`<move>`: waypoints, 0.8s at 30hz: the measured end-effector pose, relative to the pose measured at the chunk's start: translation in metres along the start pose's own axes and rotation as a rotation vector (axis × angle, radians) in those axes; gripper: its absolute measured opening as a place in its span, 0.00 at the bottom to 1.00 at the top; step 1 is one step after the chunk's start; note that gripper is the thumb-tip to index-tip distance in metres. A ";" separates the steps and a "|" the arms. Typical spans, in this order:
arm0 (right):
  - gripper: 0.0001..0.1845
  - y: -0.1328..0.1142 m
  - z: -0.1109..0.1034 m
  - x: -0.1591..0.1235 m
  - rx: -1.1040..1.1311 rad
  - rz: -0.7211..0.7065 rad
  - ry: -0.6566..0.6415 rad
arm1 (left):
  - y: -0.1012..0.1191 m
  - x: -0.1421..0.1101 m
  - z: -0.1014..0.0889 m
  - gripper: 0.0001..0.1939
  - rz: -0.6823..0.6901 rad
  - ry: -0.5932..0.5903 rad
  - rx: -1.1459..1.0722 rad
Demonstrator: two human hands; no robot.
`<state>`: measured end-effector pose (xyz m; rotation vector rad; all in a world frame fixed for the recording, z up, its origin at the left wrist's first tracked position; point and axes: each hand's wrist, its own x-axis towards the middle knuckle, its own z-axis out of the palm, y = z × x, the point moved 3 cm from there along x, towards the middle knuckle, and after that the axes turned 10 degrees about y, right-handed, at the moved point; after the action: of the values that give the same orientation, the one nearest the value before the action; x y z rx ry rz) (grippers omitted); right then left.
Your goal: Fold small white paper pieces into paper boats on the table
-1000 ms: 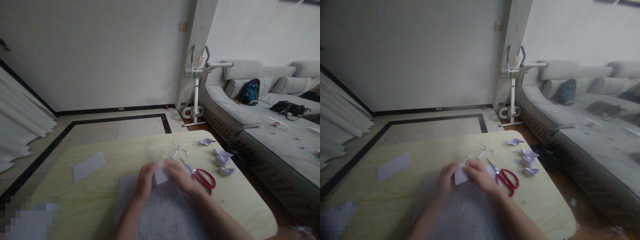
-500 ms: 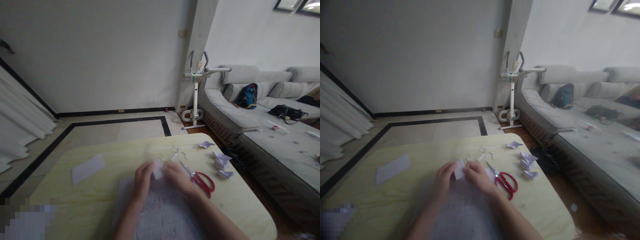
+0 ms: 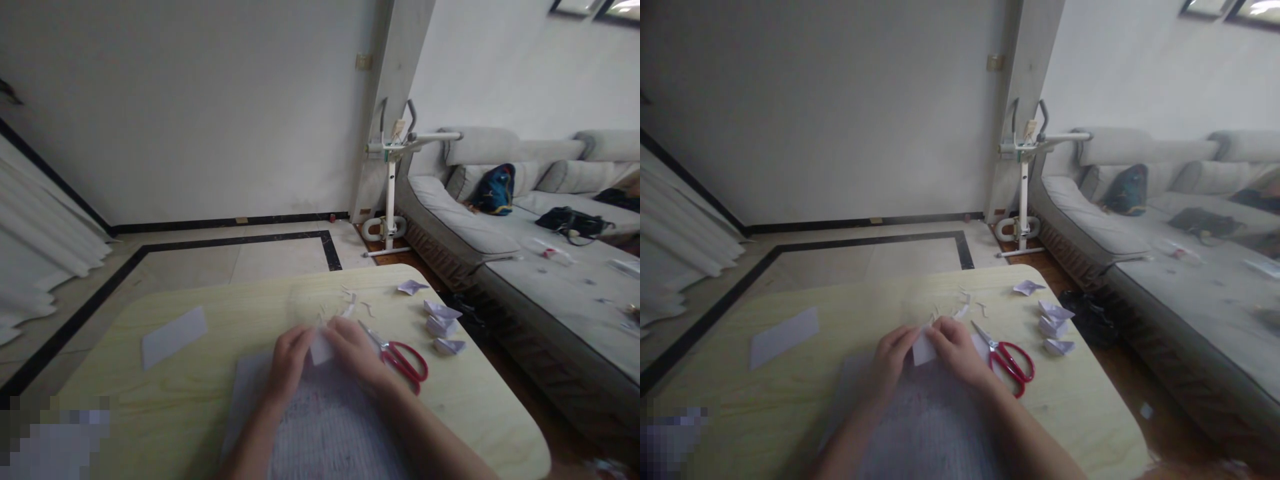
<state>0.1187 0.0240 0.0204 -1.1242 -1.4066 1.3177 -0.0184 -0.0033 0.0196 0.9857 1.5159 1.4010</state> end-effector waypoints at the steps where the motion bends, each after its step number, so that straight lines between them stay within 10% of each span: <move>1: 0.18 0.000 0.000 0.001 -0.009 -0.015 0.022 | 0.000 0.000 0.001 0.12 -0.003 -0.017 -0.002; 7: 0.16 0.005 -0.003 0.005 -0.033 -0.035 0.195 | -0.013 0.000 0.008 0.13 -0.038 -0.140 -0.018; 16: 0.16 -0.001 0.000 0.005 -0.142 -0.006 0.127 | -0.007 0.002 0.002 0.14 -0.003 0.071 -0.002; 24: 0.15 0.000 0.000 0.003 -0.078 -0.036 0.134 | -0.003 0.001 0.002 0.16 -0.044 0.025 0.040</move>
<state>0.1180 0.0274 0.0202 -1.2105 -1.3824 1.1496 -0.0167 -0.0017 0.0169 0.9566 1.5795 1.3617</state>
